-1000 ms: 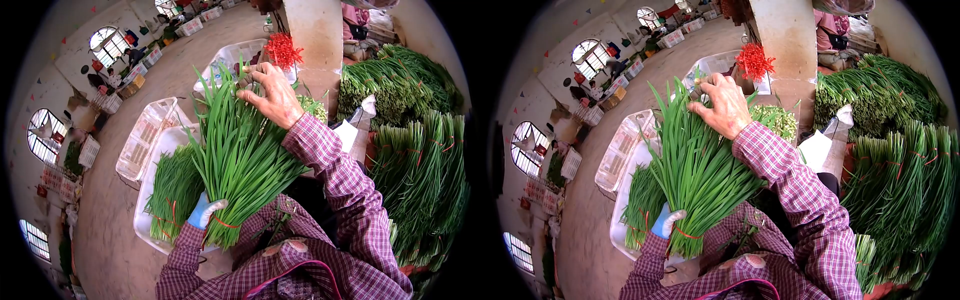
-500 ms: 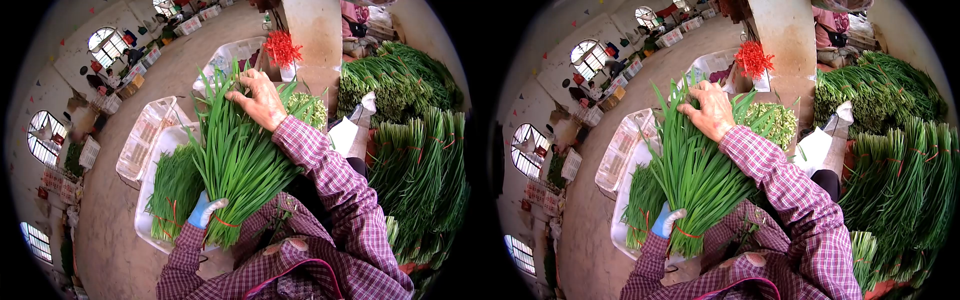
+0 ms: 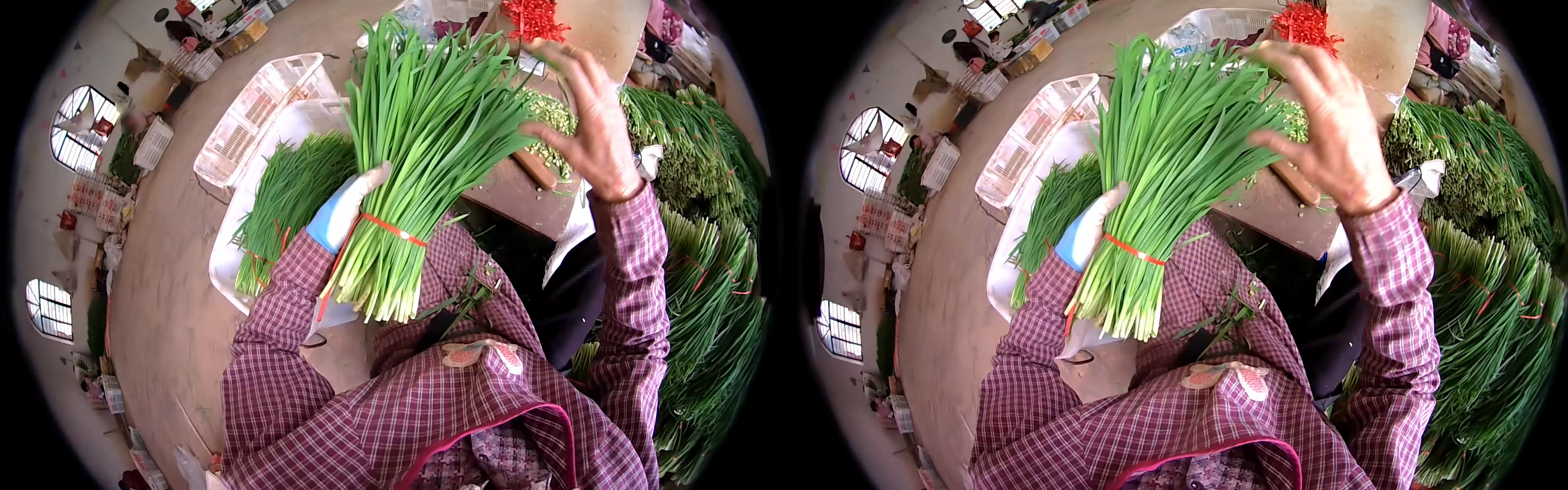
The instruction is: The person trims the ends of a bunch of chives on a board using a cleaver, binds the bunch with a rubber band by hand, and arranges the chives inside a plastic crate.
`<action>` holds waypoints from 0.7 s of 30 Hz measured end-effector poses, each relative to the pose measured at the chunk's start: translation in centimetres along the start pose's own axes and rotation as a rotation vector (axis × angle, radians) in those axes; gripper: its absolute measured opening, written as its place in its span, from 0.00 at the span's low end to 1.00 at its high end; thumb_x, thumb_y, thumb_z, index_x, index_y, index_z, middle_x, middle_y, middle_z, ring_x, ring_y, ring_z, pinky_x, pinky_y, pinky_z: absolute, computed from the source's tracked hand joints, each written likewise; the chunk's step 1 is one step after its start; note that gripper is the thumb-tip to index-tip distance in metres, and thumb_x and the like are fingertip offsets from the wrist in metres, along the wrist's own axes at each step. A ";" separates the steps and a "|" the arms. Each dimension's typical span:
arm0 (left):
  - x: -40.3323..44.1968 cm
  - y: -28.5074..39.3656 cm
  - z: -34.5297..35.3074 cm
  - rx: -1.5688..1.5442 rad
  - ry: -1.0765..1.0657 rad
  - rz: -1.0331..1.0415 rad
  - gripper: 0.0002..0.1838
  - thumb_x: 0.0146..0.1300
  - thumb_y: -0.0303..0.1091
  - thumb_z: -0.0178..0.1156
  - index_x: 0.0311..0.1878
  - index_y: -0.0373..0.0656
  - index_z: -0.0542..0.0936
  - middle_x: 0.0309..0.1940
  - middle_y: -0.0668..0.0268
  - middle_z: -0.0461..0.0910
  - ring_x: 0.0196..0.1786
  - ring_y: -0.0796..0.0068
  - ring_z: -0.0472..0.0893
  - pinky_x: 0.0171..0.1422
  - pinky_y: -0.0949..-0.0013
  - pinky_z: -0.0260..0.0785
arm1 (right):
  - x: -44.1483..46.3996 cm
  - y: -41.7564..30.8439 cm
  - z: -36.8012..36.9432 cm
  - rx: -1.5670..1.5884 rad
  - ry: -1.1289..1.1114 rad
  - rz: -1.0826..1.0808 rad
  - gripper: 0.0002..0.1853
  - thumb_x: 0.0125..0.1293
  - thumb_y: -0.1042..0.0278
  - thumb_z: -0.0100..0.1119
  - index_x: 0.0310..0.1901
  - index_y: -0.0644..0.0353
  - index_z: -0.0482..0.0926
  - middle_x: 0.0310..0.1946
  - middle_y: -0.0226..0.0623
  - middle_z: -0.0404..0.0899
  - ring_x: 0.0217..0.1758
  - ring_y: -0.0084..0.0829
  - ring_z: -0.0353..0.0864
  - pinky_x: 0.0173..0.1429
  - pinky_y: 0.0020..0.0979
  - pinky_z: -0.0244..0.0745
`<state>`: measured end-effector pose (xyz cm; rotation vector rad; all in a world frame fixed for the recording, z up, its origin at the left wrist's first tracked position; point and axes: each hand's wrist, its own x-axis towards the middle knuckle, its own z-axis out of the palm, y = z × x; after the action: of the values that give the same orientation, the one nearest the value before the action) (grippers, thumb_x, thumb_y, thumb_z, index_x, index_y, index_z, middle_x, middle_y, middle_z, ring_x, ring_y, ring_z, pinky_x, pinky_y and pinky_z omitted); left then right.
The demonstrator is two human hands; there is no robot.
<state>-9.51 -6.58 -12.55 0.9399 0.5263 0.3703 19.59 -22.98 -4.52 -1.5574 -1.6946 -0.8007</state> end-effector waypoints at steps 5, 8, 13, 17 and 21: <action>0.4 1.8 3.1 0.017 -0.054 -0.023 0.25 0.72 0.48 0.52 0.67 0.45 0.68 0.50 0.64 0.79 0.49 0.77 0.80 0.49 0.74 0.77 | -0.3 -9.2 2.0 0.095 -0.420 -0.301 0.55 0.34 0.57 0.80 0.70 0.36 0.61 0.66 0.29 0.65 0.71 0.35 0.64 0.73 0.52 0.58; 1.3 1.8 1.5 0.075 -0.150 0.030 0.26 0.72 0.48 0.53 0.67 0.46 0.68 0.48 0.68 0.79 0.46 0.80 0.79 0.46 0.75 0.77 | -0.1 -9.8 3.7 0.151 -0.399 -0.372 0.59 0.26 0.56 0.81 0.69 0.37 0.62 0.64 0.26 0.67 0.71 0.31 0.63 0.73 0.52 0.57; 4.6 2.4 -2.1 -0.610 -0.833 -0.108 0.26 0.75 0.45 0.46 0.70 0.41 0.62 0.63 0.62 0.70 0.59 0.73 0.76 0.62 0.70 0.73 | 2.8 -8.0 2.6 0.287 -0.234 -0.299 0.52 0.33 0.53 0.78 0.66 0.50 0.65 0.54 0.35 0.74 0.58 0.37 0.75 0.71 0.51 0.60; 1.3 6.5 1.5 0.268 -0.533 0.323 0.40 0.67 0.67 0.47 0.65 0.38 0.69 0.47 0.51 0.80 0.40 0.58 0.84 0.47 0.61 0.78 | 6.6 -6.8 0.8 0.498 -0.103 -0.026 0.45 0.43 0.48 0.72 0.62 0.64 0.67 0.51 0.48 0.77 0.55 0.46 0.78 0.65 0.44 0.67; -1.5 9.0 3.0 0.437 0.056 0.586 0.31 0.70 0.55 0.51 0.57 0.32 0.73 0.35 0.55 0.80 0.35 0.64 0.83 0.38 0.67 0.77 | 7.0 -4.8 -0.6 0.949 -0.310 0.375 0.43 0.50 0.46 0.71 0.63 0.66 0.69 0.59 0.45 0.75 0.62 0.34 0.73 0.69 0.37 0.64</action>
<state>-9.68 -4.41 -3.20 1.5130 0.3786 0.8321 14.57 -19.93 1.59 -1.2494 -1.5420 0.4305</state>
